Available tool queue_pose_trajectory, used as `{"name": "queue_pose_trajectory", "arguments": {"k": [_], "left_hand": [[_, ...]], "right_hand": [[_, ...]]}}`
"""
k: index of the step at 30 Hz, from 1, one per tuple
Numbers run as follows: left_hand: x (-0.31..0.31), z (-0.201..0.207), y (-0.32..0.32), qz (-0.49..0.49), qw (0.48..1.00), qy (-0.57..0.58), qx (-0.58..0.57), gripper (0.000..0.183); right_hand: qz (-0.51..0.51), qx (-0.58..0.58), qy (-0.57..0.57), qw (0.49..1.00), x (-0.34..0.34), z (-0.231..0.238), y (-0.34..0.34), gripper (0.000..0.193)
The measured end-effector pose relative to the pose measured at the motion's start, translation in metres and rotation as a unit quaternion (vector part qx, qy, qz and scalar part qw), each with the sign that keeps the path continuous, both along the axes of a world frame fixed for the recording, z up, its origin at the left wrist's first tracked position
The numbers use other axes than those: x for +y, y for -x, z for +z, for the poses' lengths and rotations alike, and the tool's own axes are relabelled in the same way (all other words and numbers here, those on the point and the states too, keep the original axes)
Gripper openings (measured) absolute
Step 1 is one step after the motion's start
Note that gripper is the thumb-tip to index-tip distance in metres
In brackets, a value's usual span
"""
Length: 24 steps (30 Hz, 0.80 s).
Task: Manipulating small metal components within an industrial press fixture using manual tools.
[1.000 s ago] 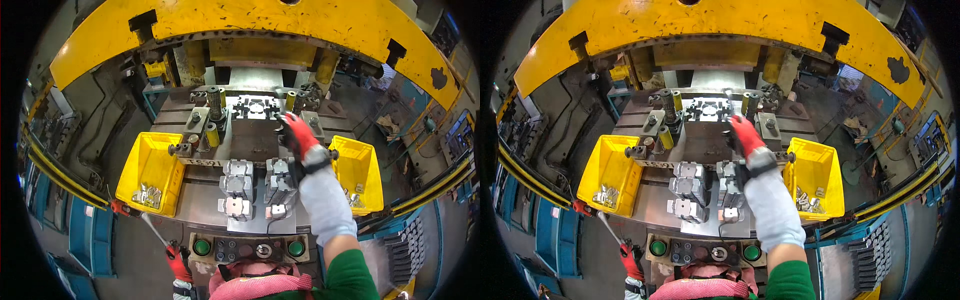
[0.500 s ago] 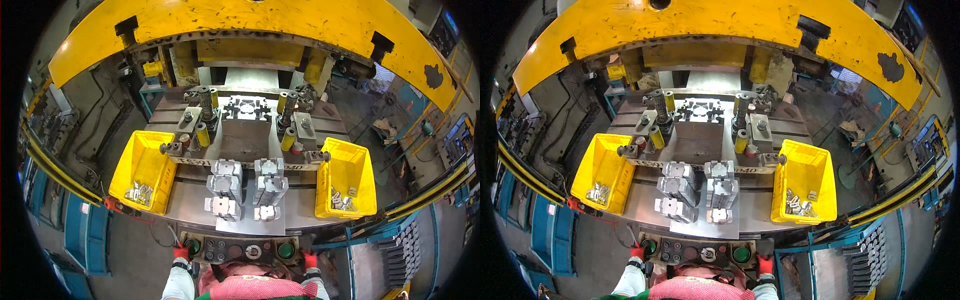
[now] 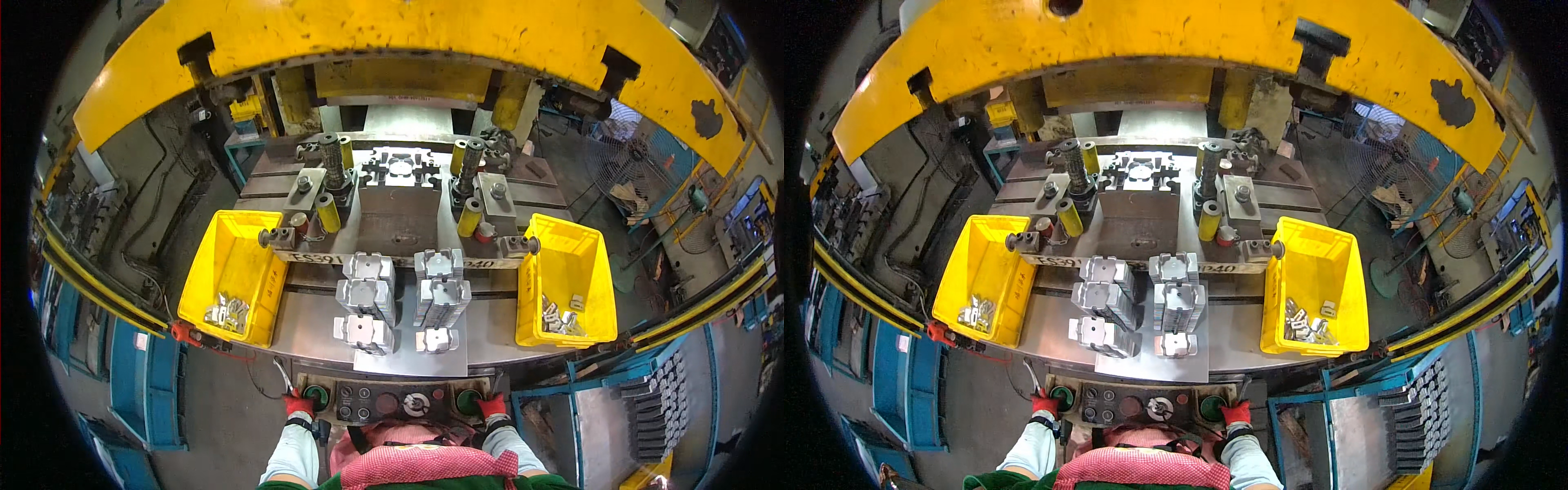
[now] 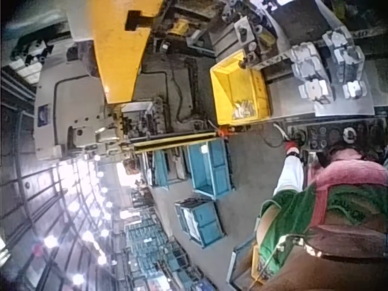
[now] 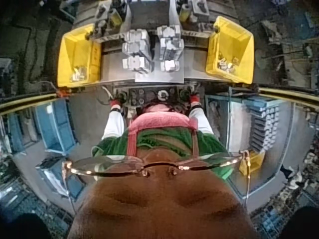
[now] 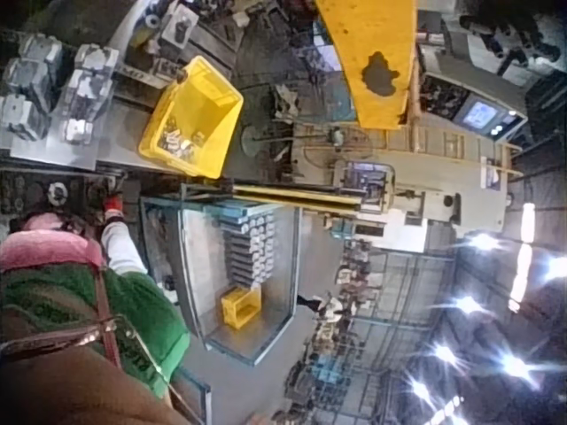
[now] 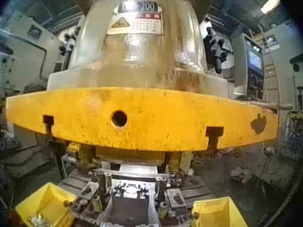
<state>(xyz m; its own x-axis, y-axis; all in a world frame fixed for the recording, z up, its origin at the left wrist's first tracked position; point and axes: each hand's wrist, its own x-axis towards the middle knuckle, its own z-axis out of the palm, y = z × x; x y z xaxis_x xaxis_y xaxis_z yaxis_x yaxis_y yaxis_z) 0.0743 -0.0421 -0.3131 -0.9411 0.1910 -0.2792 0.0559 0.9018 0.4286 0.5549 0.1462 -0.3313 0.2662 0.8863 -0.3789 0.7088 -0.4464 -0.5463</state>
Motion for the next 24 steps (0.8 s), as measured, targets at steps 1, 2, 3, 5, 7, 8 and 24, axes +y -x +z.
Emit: {"name": "queue_pose_trajectory", "arguments": {"k": [1, 2, 3, 5, 7, 8, 24], "left_hand": [[0.001, 0.001, -0.001, 0.010, 1.000, -0.013, -0.015, 0.081], [0.001, 0.001, -0.002, 0.019, 0.999, -0.026, -0.029, 0.080], [0.006, 0.005, -0.003, 0.026, 0.998, -0.041, -0.043, 0.078], [0.006, 0.006, -0.003, 0.019, 0.997, -0.059, -0.054, 0.077], [-0.001, -0.001, 0.001, 0.025, 0.993, -0.102, -0.054, 0.075], [-0.007, -0.009, 0.006, 0.018, 0.994, -0.101, -0.046, 0.076], [-0.010, 0.103, -0.046, 0.199, 0.903, -0.300, -0.235, 0.053]], "right_hand": [[-0.001, -0.002, 0.002, 1.000, -0.001, -0.002, -0.002, 0.084], [-0.003, -0.004, 0.005, 1.000, -0.001, -0.005, -0.004, 0.084], [-0.007, -0.004, 0.006, 1.000, 0.000, -0.005, -0.005, 0.083], [-0.007, -0.005, 0.014, 1.000, 0.001, 0.008, 0.001, 0.081], [-0.005, 0.008, 0.021, 1.000, 0.001, 0.012, 0.004, 0.080], [-0.003, 0.021, 0.024, 0.999, 0.002, 0.010, 0.005, 0.081], [-0.155, 0.188, -0.138, 0.960, -0.010, 0.004, -0.048, 0.042]]}}
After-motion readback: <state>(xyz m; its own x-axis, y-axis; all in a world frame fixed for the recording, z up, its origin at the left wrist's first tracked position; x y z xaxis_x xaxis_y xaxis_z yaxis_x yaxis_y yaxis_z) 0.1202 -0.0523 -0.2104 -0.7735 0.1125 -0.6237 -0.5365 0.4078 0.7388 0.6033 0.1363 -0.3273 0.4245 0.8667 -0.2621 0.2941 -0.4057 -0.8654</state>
